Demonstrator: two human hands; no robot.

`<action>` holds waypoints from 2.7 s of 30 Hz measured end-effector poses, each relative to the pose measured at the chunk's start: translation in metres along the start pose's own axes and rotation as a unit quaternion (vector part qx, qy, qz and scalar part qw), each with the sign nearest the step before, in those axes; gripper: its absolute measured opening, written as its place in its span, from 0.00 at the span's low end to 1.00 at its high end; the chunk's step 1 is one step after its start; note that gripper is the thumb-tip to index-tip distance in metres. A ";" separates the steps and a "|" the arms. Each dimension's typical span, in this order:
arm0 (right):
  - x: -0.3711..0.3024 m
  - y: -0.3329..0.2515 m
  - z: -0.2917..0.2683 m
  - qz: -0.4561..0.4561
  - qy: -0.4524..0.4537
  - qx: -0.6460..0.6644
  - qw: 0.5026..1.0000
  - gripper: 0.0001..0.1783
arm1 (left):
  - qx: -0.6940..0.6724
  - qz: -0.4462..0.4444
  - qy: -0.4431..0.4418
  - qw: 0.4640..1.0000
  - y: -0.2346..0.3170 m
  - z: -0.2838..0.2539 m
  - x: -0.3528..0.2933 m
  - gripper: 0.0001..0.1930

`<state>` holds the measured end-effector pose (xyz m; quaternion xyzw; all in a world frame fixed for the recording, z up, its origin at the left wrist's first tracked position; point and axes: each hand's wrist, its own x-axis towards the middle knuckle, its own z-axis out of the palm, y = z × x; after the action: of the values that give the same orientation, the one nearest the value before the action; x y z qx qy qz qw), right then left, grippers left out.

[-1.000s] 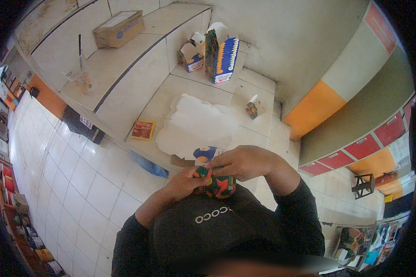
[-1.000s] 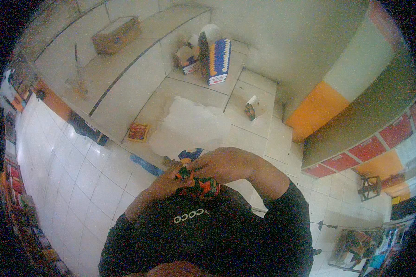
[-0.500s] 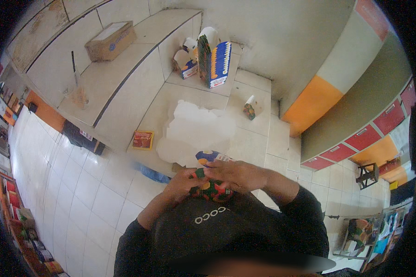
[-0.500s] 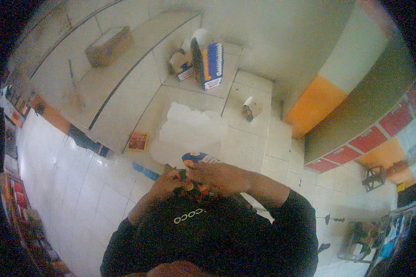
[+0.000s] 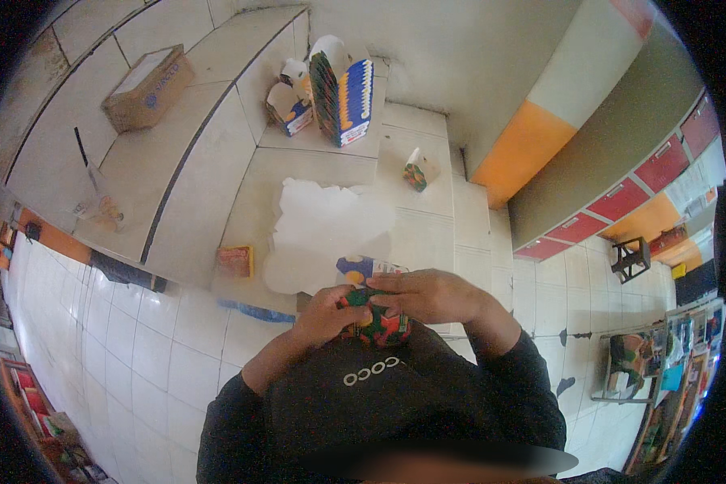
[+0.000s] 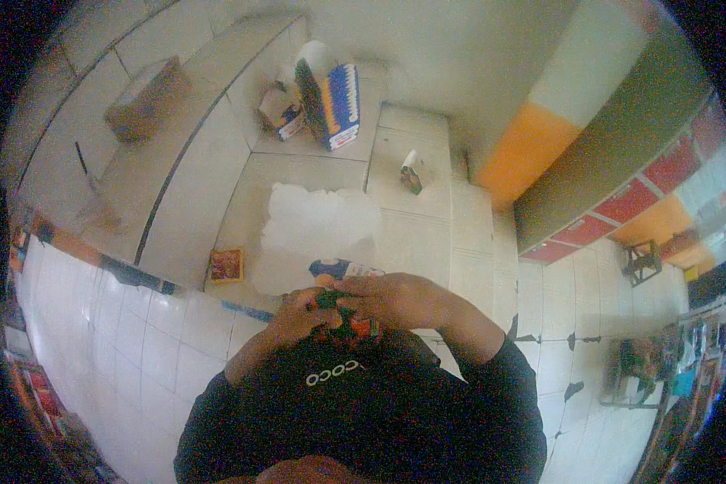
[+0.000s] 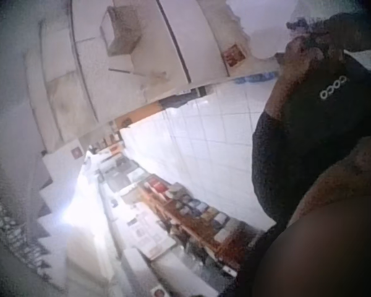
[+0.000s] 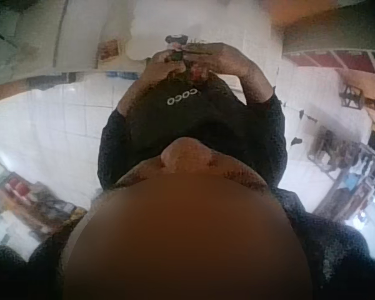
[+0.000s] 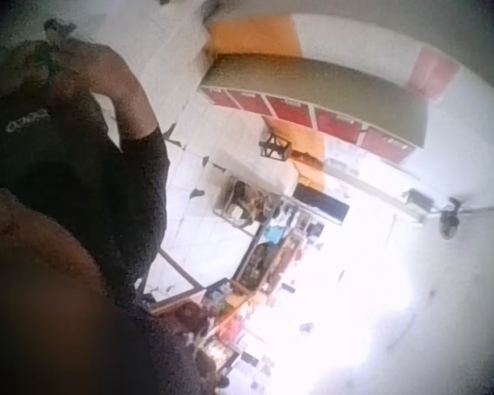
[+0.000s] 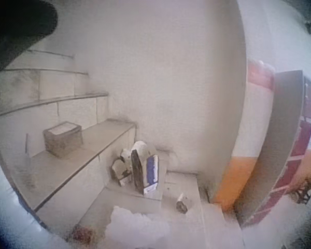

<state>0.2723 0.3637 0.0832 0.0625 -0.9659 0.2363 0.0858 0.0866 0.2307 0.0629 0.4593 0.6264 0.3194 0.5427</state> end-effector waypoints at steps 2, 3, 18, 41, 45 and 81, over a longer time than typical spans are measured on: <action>0.000 0.004 -0.003 -0.018 -0.036 -0.051 0.998 0.22 | 0.003 -0.030 -0.008 1.000 0.009 -0.004 0.003 0.12; 0.001 0.005 -0.004 -0.028 -0.055 -0.076 0.995 0.22 | -0.041 -0.023 -0.015 0.999 0.007 -0.004 0.003 0.11; 0.030 0.004 -0.032 0.040 -0.231 -0.006 0.972 0.22 | -0.168 -0.033 -0.084 0.982 -0.009 -0.018 0.017 0.09; 0.017 -0.010 0.013 0.225 -0.031 -0.081 0.970 0.20 | -0.178 0.023 -0.108 0.978 -0.031 -0.016 0.035 0.09; 0.022 -0.021 0.022 0.228 0.000 -0.125 0.966 0.23 | -0.193 0.035 -0.096 0.976 -0.033 -0.015 0.033 0.08; 0.000 0.003 0.030 0.189 0.420 -0.060 0.886 0.13 | 0.438 0.333 0.142 0.823 -0.042 -0.058 0.057 0.23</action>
<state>0.2676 0.3520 0.0555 -0.2312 -0.8456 0.1934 0.4406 0.0214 0.2732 0.0152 0.7790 0.5792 0.2348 0.0498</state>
